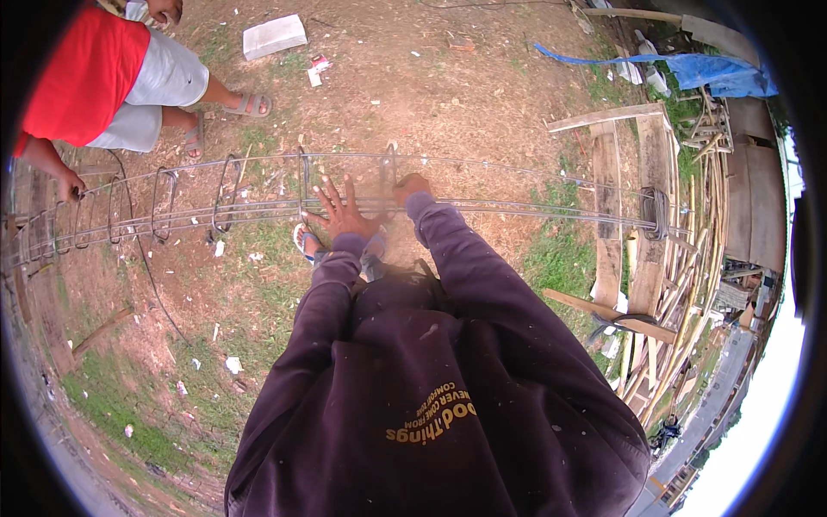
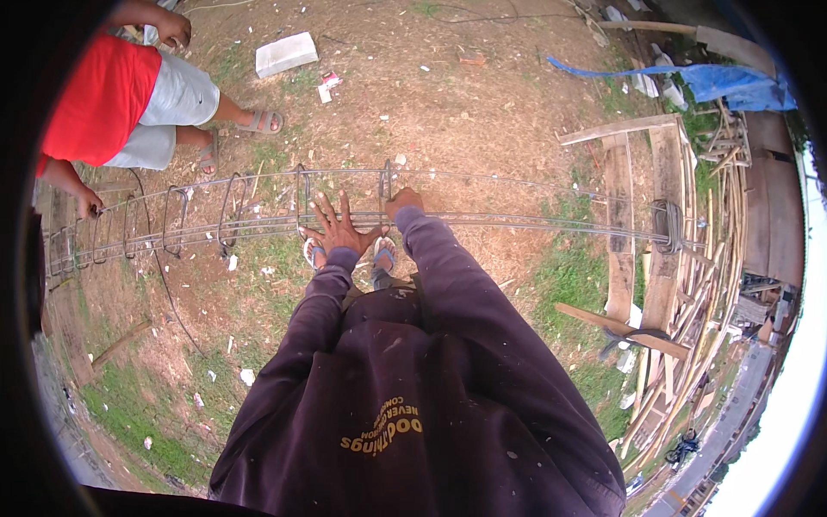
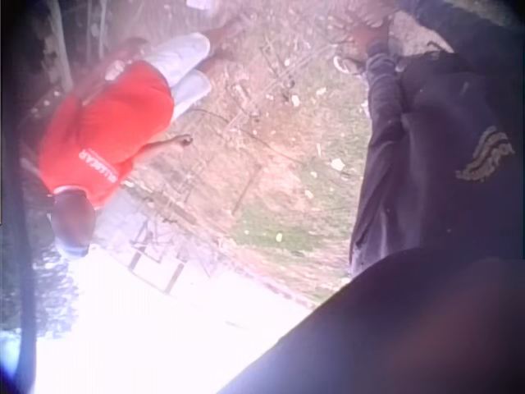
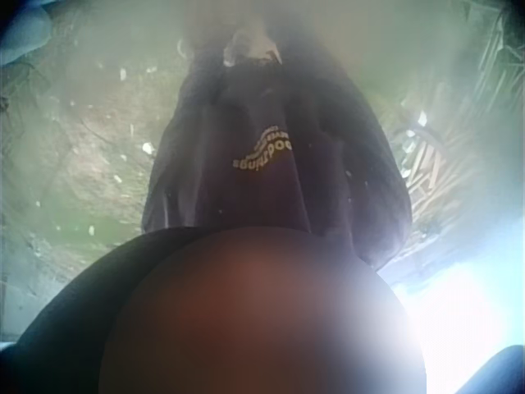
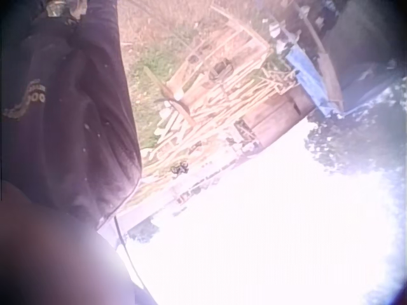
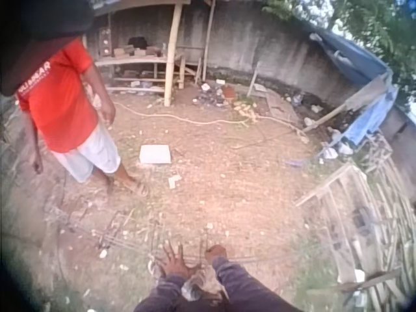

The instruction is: The person assembles a rebar cage by hand, positioning and tying steel bars together with wire. A coworker assists by holding the structure and using pliers to twist the wire ties.

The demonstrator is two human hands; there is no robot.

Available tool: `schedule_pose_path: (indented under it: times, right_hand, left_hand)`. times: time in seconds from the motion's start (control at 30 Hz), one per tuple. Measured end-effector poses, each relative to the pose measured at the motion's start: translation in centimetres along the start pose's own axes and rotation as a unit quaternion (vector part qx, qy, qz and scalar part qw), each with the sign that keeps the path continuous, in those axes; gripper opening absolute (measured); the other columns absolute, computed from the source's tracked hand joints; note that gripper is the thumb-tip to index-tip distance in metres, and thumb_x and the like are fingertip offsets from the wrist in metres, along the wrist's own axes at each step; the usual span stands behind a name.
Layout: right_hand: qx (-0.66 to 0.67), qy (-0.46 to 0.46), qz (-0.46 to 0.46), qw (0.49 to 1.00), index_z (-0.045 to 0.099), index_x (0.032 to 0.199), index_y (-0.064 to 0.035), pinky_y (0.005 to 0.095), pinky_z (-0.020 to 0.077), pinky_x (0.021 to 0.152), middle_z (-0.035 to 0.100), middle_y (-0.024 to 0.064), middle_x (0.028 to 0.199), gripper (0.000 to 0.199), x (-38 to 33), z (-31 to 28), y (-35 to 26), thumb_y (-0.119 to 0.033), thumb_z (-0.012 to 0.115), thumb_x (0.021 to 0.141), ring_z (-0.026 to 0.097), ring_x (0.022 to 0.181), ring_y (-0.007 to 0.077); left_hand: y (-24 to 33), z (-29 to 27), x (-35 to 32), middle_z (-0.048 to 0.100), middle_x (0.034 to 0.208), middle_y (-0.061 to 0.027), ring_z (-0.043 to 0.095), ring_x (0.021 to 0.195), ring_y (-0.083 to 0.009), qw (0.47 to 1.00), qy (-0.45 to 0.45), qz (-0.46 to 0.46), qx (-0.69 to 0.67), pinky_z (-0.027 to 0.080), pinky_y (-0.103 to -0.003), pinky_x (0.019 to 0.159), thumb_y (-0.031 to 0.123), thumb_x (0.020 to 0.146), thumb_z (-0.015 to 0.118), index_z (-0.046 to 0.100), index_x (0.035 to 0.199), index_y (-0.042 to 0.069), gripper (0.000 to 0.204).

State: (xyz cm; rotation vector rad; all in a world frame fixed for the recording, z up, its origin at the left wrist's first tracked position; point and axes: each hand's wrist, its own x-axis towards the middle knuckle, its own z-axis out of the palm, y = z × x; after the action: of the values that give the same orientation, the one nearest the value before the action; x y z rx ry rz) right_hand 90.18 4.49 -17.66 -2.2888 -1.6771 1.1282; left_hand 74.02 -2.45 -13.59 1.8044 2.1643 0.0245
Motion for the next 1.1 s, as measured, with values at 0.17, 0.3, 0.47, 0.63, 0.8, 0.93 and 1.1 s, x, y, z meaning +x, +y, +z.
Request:
schedule_pose_path:
  times: [0.17, 0.3, 0.47, 0.63, 0.8, 0.93, 1.1]
  right_hand:
    - [-0.051, -0.005, 0.01, 0.999, 0.072, 0.087, -0.0005, 0.0383, 0.0497, 0.088, 0.067, 0.0223, 0.097, 0.033, 0.0, 0.4, -0.9, -0.031, 0.066, 0.076, 0.064, 0.097, 0.0334]
    - [-0.016, -0.026, 0.009, 0.999, 0.072, 0.088, -0.0027, 0.0382, 0.0495, 0.088, 0.067, 0.0212, 0.099, 0.031, -0.3, 0.2, -0.9, -0.031, 0.066, 0.077, 0.064, 0.098, 0.0343]
    - [0.058, 0.017, 0.012, 0.998, 0.067, 0.095, -0.0088, 0.0381, 0.0473, 0.088, 0.066, 0.0196, 0.099, 0.03, -0.1, 0.4, 0.4, -0.035, 0.062, 0.08, 0.062, 0.098, 0.0348]
    - [0.252, 0.0, -0.029, 0.967, 0.063, 0.102, -0.0055, 0.0345, 0.0497, 0.072, 0.068, 0.0122, 0.077, 0.022, -0.9, -1.9, 2.7, -0.019, 0.053, 0.087, 0.066, 0.075, 0.0228]
    - [0.347, -0.131, -0.024, 0.928, 0.06, 0.099, -0.0003, 0.0261, 0.04, 0.04, 0.065, 0.0091, 0.068, 0.017, -5.9, -6.1, 3.9, -0.014, 0.053, 0.092, 0.051, 0.043, 0.011]
    - [0.286, -0.282, 0.024, 0.916, 0.061, 0.097, -0.0006, 0.0259, 0.0365, 0.034, 0.065, 0.0101, 0.065, 0.017, -9.4, -7.3, 4.7, -0.015, 0.054, 0.091, 0.048, 0.037, 0.0113]
    - [0.203, -0.312, 0.059, 0.926, 0.062, 0.099, 0.0047, 0.0293, 0.0398, 0.038, 0.066, 0.0138, 0.065, 0.024, -10.4, -4.5, 6.0, -0.013, 0.056, 0.084, 0.051, 0.04, 0.0151]
  left_hand:
    - [0.1, -0.4, -0.1, -0.01, 0.154, -0.0221, -0.013, 0.141, -0.0446, 1.0, -0.01, -0.003, -0.008, -0.007, -0.081, 0.093, 0.091, 0.047, 0.057, 0.008, 0.151, 0.023, 0.134]
    - [0.1, -0.8, -0.1, -0.01, 0.155, -0.0204, -0.013, 0.141, -0.0439, 1.0, -0.021, -0.014, 0.013, -0.003, -0.079, 0.096, 0.091, 0.048, 0.056, 0.009, 0.152, 0.023, 0.133]
    - [-0.1, -1.2, -0.2, -0.006, 0.155, -0.0212, -0.008, 0.141, -0.0445, 1.0, -0.019, -0.01, 0.011, -0.003, -0.075, 0.101, 0.088, 0.052, 0.057, 0.012, 0.151, 0.022, 0.128]
    - [-1.7, -1.0, -1.0, 0.033, 0.143, -0.0178, 0.024, 0.136, -0.0386, 0.985, 0.097, 0.134, -0.053, 0.011, -0.066, 0.106, 0.056, 0.075, 0.064, 0.044, 0.136, 0.017, 0.075]
    - [-3.3, -0.2, -0.8, 0.053, 0.108, -0.008, 0.047, 0.108, -0.027, 0.964, 0.078, 0.247, -0.062, 0.032, -0.046, 0.09, 0.022, 0.077, 0.063, 0.061, 0.105, 0.015, 0.03]
    - [-3.2, 0.4, 0.0, 0.057, 0.101, -0.0066, 0.05, 0.104, -0.0234, 0.952, 0.086, 0.289, -0.052, 0.036, -0.04, 0.086, 0.01, 0.072, 0.059, 0.065, 0.097, 0.013, 0.026]
    - [-2.7, 0.8, 0.5, 0.059, 0.101, -0.0084, 0.053, 0.1, -0.025, 0.943, 0.082, 0.321, -0.023, 0.039, -0.038, 0.086, 0.008, 0.071, 0.057, 0.063, 0.098, 0.008, 0.028]
